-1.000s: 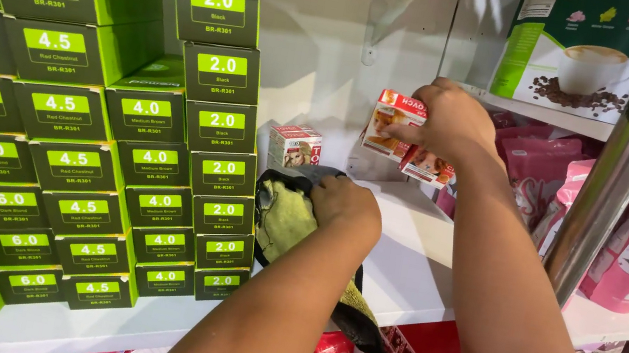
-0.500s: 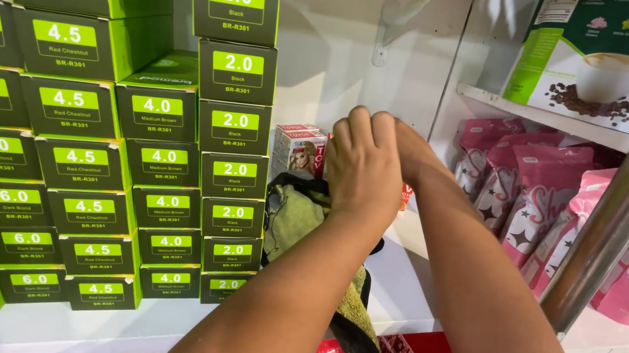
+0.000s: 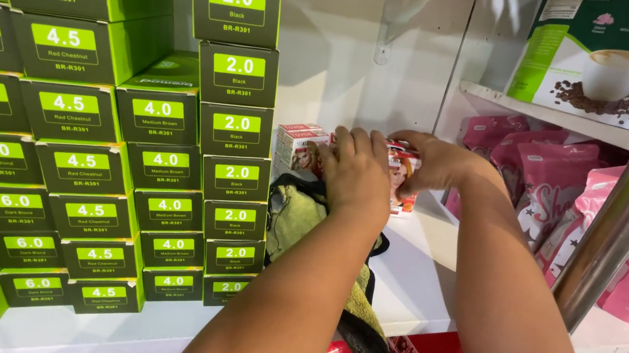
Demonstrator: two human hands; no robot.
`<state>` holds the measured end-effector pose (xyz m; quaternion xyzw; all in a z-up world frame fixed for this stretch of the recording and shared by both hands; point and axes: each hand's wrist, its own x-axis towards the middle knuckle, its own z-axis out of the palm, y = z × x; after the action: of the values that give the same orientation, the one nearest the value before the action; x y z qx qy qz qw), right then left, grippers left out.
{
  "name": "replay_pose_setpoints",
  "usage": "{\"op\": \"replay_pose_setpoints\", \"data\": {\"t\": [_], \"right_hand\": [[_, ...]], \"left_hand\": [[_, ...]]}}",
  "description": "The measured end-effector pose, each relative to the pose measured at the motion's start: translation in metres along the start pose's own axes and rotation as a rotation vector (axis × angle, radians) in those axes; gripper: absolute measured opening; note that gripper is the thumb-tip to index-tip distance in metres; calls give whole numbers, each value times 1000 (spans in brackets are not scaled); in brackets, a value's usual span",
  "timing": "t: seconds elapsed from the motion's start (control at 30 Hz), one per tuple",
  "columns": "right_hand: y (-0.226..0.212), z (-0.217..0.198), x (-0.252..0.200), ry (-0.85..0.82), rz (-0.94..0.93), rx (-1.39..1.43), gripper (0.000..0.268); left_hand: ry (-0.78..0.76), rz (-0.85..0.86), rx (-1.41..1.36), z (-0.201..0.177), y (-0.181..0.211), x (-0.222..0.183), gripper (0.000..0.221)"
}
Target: The person wipes a white shelf with a cloth and then arranges multiple boxes of hair dye. They take boxes from the upper shelf and place them on the lower shelf, organizing them into neat rows.
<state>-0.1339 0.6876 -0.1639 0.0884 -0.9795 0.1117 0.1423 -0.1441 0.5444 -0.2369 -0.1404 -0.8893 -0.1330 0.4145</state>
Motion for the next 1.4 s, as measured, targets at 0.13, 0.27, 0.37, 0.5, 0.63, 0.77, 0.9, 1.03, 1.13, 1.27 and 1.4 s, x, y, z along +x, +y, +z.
{"op": "replay_pose_setpoints", "data": {"t": [0.13, 0.27, 0.37, 0.5, 0.63, 0.77, 0.9, 1.03, 1.13, 1.27, 1.4], "right_hand": [[10, 6, 7, 35, 16, -51, 107], [33, 16, 19, 129, -39, -62, 95], [28, 18, 14, 199, -20, -43, 92], [45, 34, 32, 236, 16, 4, 81], [23, 27, 18, 232, 85, 48, 87], [31, 27, 20, 282, 222, -8, 84], [36, 26, 14, 348, 306, -54, 78], [46, 36, 24, 408, 293, 39, 73], [61, 47, 38, 403, 148, 142, 86], [83, 61, 53, 404, 91, 328, 103], [110, 81, 75, 509, 354, 495, 115]], "left_hand": [[-215, -36, 20, -38, 10, 23, 74], [-440, -79, 137, -58, 14, 50, 72], [-618, -26, 174, -78, 14, 61, 83], [-714, -26, 123, -48, 16, 84, 84], [-752, -118, 69, -39, 17, 93, 83], [-677, -184, -86, -16, 20, 112, 52], [-615, -227, -214, -38, 24, 108, 40], [-598, -160, -195, -7, 16, 107, 46], [-540, -112, -185, 19, 6, 106, 45], [-446, -83, -85, 17, -2, 100, 67], [-380, -165, -4, -5, -5, 94, 75]]}}
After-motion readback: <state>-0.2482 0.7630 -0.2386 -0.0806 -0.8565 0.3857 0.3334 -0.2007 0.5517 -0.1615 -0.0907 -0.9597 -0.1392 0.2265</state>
